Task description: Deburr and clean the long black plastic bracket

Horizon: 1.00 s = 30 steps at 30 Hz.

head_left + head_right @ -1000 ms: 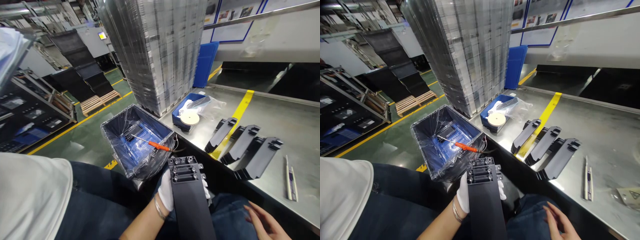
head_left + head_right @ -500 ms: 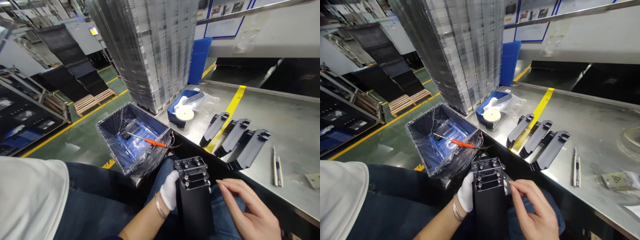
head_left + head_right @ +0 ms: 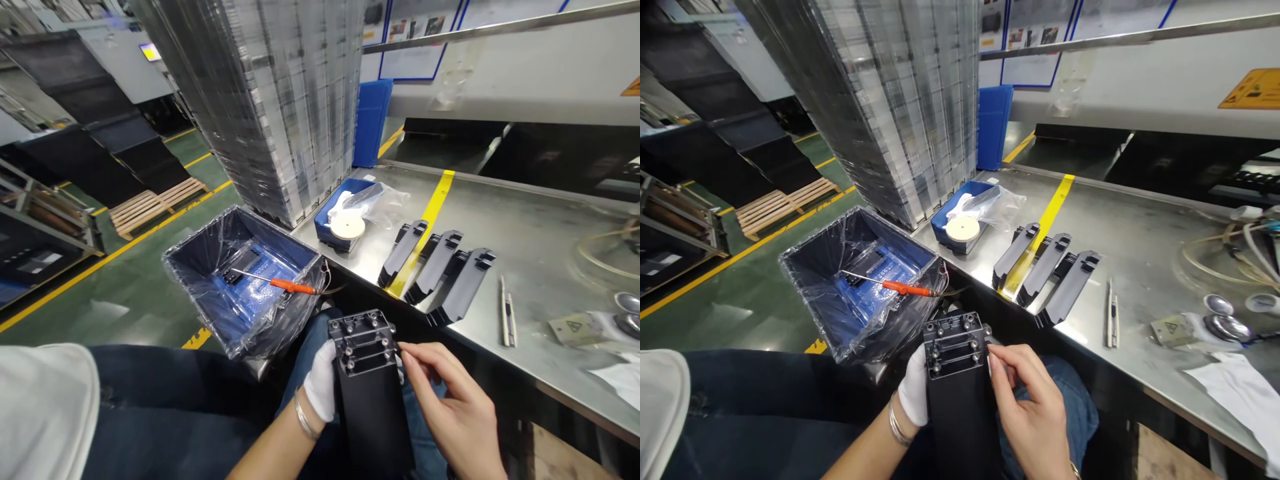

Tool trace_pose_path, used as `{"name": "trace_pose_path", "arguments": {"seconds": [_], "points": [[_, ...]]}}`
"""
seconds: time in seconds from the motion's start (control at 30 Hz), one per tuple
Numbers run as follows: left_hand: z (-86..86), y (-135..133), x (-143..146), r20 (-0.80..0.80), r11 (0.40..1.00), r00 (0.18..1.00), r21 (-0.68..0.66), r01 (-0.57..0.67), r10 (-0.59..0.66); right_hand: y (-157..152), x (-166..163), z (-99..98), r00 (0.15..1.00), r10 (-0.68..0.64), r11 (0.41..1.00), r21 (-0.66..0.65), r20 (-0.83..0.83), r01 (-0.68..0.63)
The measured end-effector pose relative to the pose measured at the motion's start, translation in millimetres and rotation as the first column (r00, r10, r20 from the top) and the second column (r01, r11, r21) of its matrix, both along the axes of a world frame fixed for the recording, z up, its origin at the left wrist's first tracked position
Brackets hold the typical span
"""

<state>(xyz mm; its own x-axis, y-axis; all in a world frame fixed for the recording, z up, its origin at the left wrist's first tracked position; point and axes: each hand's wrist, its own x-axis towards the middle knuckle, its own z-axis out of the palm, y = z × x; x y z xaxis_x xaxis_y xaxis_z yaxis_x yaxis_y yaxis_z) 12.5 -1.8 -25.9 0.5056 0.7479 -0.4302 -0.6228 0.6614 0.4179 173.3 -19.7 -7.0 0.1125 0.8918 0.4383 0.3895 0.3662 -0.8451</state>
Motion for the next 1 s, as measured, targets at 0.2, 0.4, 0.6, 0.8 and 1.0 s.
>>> {"name": "trace_pose_path", "arguments": {"seconds": [0.2,0.4,0.6,0.8,1.0], "points": [[-4.0,-5,-2,0.016,0.998,1.000,-0.055,0.023,-0.022,-2,-4,6.6,0.999,0.017,1.000,0.010,-0.030,-0.016],[-1.0,-5,-1,-0.007,0.996,1.000,-0.087,-0.024,0.023,-2,-5,9.8,0.999,0.014,1.000,0.000,-0.047,-0.014],[-1.8,-7,-1,-0.007,0.999,1.000,-0.040,-0.002,0.002,-1,-6,12.3,0.996,0.019,1.000,-0.019,-0.087,-0.021],[-6.4,-11,-2,-0.106,0.999,0.994,0.016,-0.034,0.035,1,-5,17.4,0.995,0.005,0.996,-0.084,-0.102,-0.014],[1.6,-7,-1,-0.049,0.998,0.999,0.059,-0.018,0.021,1,-1,20.6,0.989,0.052,0.990,-0.120,-0.141,-0.069]]}}
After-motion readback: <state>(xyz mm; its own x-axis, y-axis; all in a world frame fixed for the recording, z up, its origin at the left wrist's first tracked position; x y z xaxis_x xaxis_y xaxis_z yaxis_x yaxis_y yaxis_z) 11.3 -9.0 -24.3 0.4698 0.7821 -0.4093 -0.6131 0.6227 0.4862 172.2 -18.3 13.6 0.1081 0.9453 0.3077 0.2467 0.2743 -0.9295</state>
